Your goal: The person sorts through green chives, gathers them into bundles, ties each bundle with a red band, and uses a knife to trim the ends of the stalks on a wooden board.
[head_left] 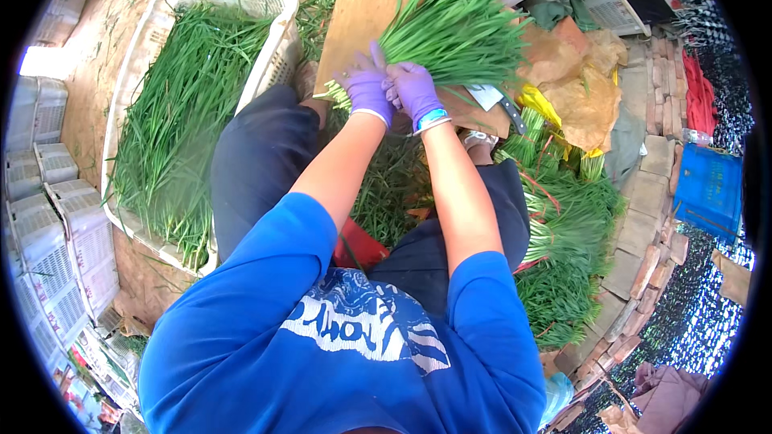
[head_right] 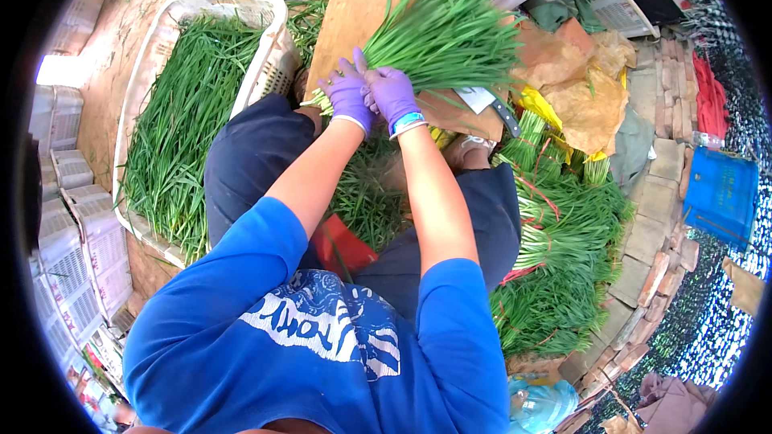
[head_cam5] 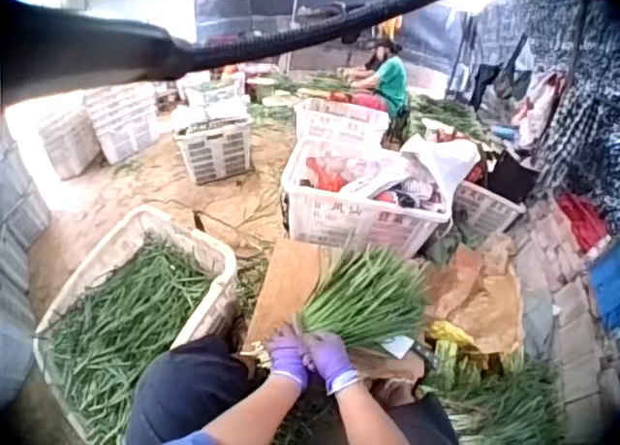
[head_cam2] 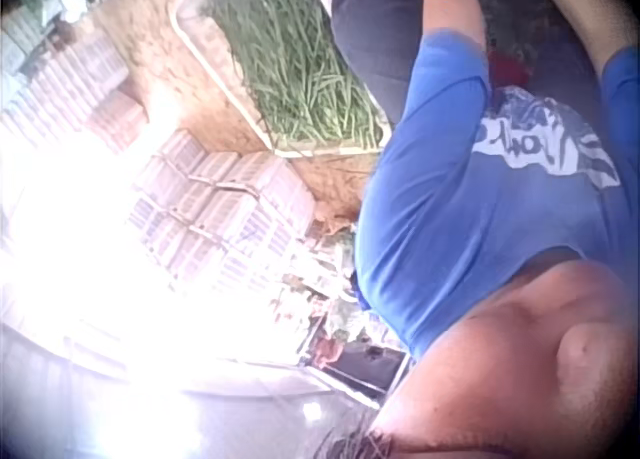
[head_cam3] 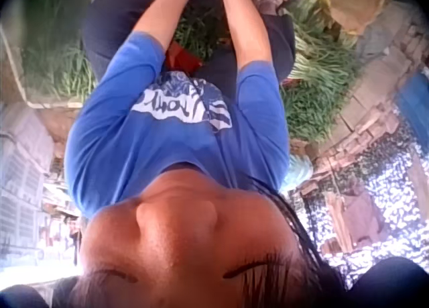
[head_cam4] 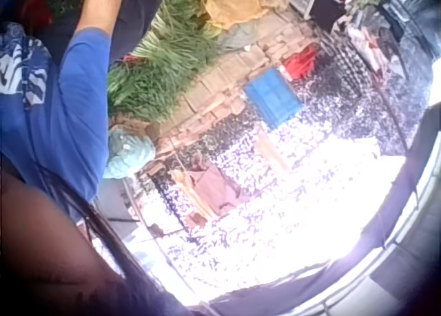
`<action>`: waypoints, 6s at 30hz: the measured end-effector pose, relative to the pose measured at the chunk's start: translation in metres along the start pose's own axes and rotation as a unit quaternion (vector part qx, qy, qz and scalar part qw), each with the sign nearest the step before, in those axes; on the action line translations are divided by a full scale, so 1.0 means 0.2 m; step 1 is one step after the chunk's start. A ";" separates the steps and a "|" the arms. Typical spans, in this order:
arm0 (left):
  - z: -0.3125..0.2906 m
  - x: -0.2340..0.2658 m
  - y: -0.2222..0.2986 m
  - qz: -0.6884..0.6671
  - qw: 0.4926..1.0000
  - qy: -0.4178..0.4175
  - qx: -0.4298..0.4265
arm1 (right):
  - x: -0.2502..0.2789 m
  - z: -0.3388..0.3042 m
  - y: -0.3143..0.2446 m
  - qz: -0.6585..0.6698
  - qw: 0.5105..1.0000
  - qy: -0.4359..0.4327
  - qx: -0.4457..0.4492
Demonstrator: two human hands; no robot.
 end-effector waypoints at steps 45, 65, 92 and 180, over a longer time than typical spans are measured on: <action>0.10 0.18 -0.05 -0.022 0.992 -0.113 -0.060 | 0.09 -0.09 0.37 0.061 0.981 0.095 0.160; -0.15 0.46 -0.46 -0.811 0.400 -0.425 0.035 | 0.80 -0.50 0.07 0.089 0.939 0.282 0.177; 0.33 0.49 0.13 -0.038 0.911 0.047 -0.407 | 1.08 -0.15 0.29 -0.263 0.924 0.270 0.058; 0.47 0.20 0.21 0.020 0.928 -0.177 -0.327 | 0.27 0.13 -0.13 -0.498 0.850 0.168 0.005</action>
Point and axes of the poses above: each hand's wrist, its own z-axis towards the middle knuckle, its own x-axis out of the back of the hand, y = z × x, the point moved 1 cm from there along z, towards the middle knuckle, and after that the axes turned 8 degrees about -y, right-handed, at the moved point
